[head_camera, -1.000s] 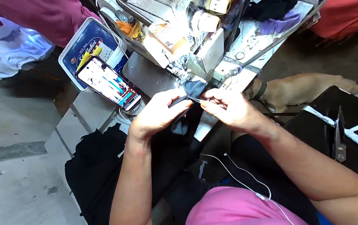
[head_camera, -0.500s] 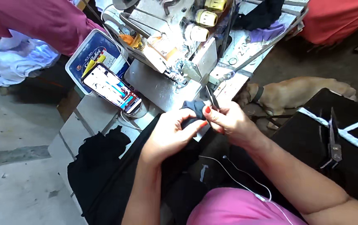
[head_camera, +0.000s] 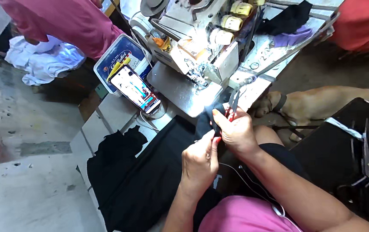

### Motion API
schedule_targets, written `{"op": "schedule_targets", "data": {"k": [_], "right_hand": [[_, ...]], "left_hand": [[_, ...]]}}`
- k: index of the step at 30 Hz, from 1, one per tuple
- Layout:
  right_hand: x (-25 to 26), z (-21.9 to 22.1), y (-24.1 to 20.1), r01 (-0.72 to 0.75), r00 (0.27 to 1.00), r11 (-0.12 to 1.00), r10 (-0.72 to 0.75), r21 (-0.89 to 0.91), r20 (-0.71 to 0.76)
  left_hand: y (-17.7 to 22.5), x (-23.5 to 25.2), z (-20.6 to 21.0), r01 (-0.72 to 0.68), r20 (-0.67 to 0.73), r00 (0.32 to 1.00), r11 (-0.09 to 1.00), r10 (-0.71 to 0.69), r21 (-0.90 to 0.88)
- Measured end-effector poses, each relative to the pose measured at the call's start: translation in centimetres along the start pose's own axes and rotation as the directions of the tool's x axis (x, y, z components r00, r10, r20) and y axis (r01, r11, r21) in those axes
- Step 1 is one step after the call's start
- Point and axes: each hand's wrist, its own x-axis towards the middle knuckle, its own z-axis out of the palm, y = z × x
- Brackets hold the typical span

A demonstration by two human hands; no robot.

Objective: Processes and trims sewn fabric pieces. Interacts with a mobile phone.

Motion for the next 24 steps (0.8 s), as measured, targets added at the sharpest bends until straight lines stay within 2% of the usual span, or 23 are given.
{"op": "schedule_targets", "data": {"k": [2, 4, 6, 7, 9, 11, 13, 16, 18, 19, 21, 24], "right_hand": [[0.6, -1.0, -0.5, -0.124, 0.966, 0.988, 0.142, -0.094, 0.217], [1.3, -2.0, -1.4, -0.128, 0.864, 0.942, 0.259, -0.309, 0.432], [1.4, -2.9, -1.5, -0.038, 0.785, 0.940, 0.237, -0.338, 0.573], [1.2, -3.5, -1.2, -0.016, 0.774, 0.959, 0.192, -0.284, 0.604], [1.0, -4.5, -0.5, -0.066, 0.814, 0.989, 0.131, -0.133, 0.566], [1.4, -5.5, -0.5, -0.132, 0.932, 0.991, 0.129, -0.015, 0.338], [3.3, -6.6, -0.3, -0.100, 0.992, 0.994, 0.096, 0.045, 0.077], [7.9, -8.0, 0.6, 0.020, 0.985, 0.998, -0.009, 0.064, -0.173], [10.7, -7.8, 0.5, 0.067, 0.960, 0.995, -0.044, 0.074, -0.276], [11.6, -7.5, 0.2, 0.102, 0.955, 0.991, -0.073, 0.089, -0.287], [11.4, -6.2, -0.8, 0.246, 0.949, 0.967, -0.228, 0.061, -0.219], [6.6, -3.9, -2.6, 0.492, 0.871, 0.850, -0.484, -0.191, 0.089]], "left_hand": [[-0.1, -0.5, -0.7, 0.165, 0.065, 0.986, 0.962, -0.155, -0.218], [-0.4, -1.1, -1.4, 0.347, 0.152, 0.937, 0.792, -0.313, -0.502], [-1.0, -1.9, -2.3, 0.415, 0.192, 0.896, 0.603, -0.400, -0.681], [-1.4, -2.4, -3.0, 0.397, 0.161, 0.891, 0.558, -0.425, -0.728], [-1.9, -3.2, -5.0, 0.326, 0.039, 0.884, 0.556, -0.466, -0.765], [-1.9, -3.4, -7.2, 0.252, -0.106, 0.850, 0.575, -0.516, -0.778], [-1.9, -3.4, -9.2, 0.207, -0.195, 0.820, 0.597, -0.538, -0.775], [-2.5, -3.1, -10.6, 0.149, -0.234, 0.848, 0.639, -0.475, -0.755], [-2.6, -2.9, -9.5, 0.169, -0.177, 0.874, 0.623, -0.453, -0.764], [-2.4, -2.6, -8.6, 0.184, -0.137, 0.876, 0.583, -0.462, -0.791], [-1.8, -1.5, -6.6, 0.221, -0.044, 0.871, 0.470, -0.489, -0.855], [-0.7, 0.3, -4.5, 0.250, 0.083, 0.828, 0.233, -0.554, -0.940]]}}
